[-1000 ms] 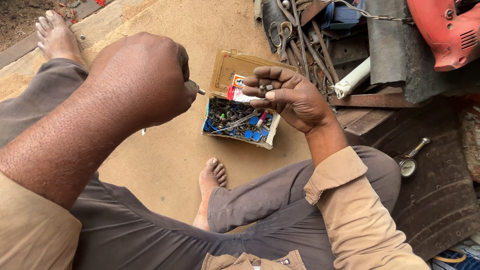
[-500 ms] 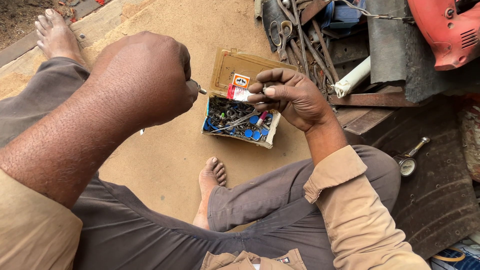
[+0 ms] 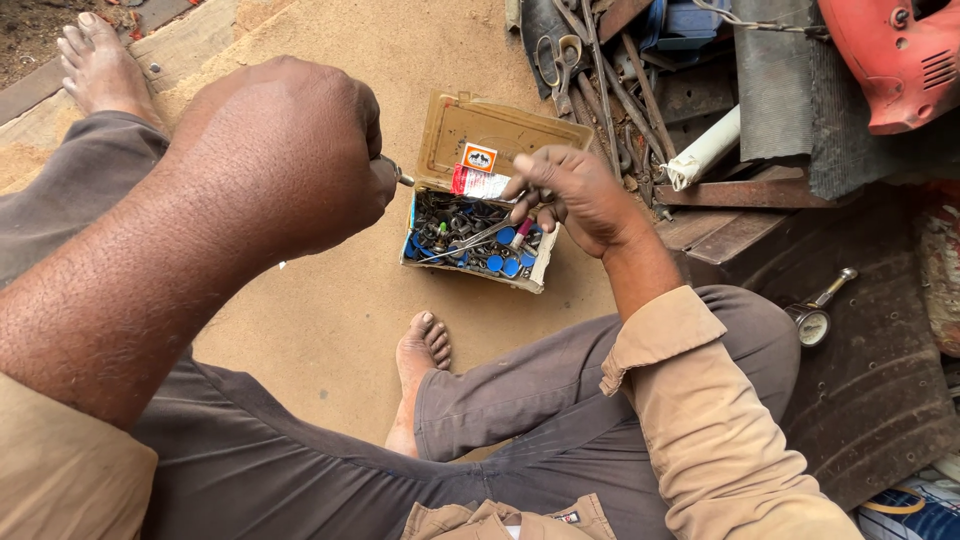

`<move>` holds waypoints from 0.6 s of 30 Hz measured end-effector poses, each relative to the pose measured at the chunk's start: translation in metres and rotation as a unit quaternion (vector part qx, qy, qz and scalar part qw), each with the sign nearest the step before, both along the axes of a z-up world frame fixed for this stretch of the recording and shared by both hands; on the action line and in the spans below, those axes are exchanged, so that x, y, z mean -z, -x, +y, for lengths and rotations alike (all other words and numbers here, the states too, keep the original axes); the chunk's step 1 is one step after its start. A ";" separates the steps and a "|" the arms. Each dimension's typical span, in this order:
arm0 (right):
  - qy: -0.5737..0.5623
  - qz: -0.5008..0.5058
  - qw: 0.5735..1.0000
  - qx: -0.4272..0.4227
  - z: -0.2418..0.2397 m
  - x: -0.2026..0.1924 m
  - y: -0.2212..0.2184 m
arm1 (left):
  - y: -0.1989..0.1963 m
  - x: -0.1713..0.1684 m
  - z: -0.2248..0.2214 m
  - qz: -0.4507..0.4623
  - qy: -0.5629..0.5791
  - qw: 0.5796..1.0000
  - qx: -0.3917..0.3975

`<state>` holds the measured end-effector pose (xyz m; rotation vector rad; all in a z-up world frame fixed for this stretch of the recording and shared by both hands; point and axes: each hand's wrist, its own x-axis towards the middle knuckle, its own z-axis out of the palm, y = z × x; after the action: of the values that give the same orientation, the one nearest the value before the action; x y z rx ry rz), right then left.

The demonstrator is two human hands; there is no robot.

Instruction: Selecting and inspecting small motorcycle parts from a storage box.

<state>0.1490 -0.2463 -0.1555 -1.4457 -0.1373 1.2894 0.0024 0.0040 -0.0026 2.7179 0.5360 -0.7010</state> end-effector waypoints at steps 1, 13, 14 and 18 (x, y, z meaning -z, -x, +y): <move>0.000 0.000 1.000 -0.001 -0.002 0.008 0.000 | 0.001 -0.001 0.001 0.000 0.000 1.000 -0.001; 0.308 -0.344 0.818 -0.343 -0.014 0.082 0.027 | 0.013 -0.007 0.007 -0.053 0.007 0.999 -0.004; 0.345 -0.383 0.775 -0.366 -0.016 0.088 0.029 | 0.014 -0.008 0.007 -0.047 0.007 0.999 -0.004; 0.402 -0.420 0.710 -0.397 -0.012 0.088 0.042 | 0.018 -0.006 0.009 -0.087 0.003 0.996 0.006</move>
<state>0.1069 -0.2582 -0.2440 -2.8999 -1.0049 1.2620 -0.0161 0.0135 0.0037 2.7455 0.4749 -0.4615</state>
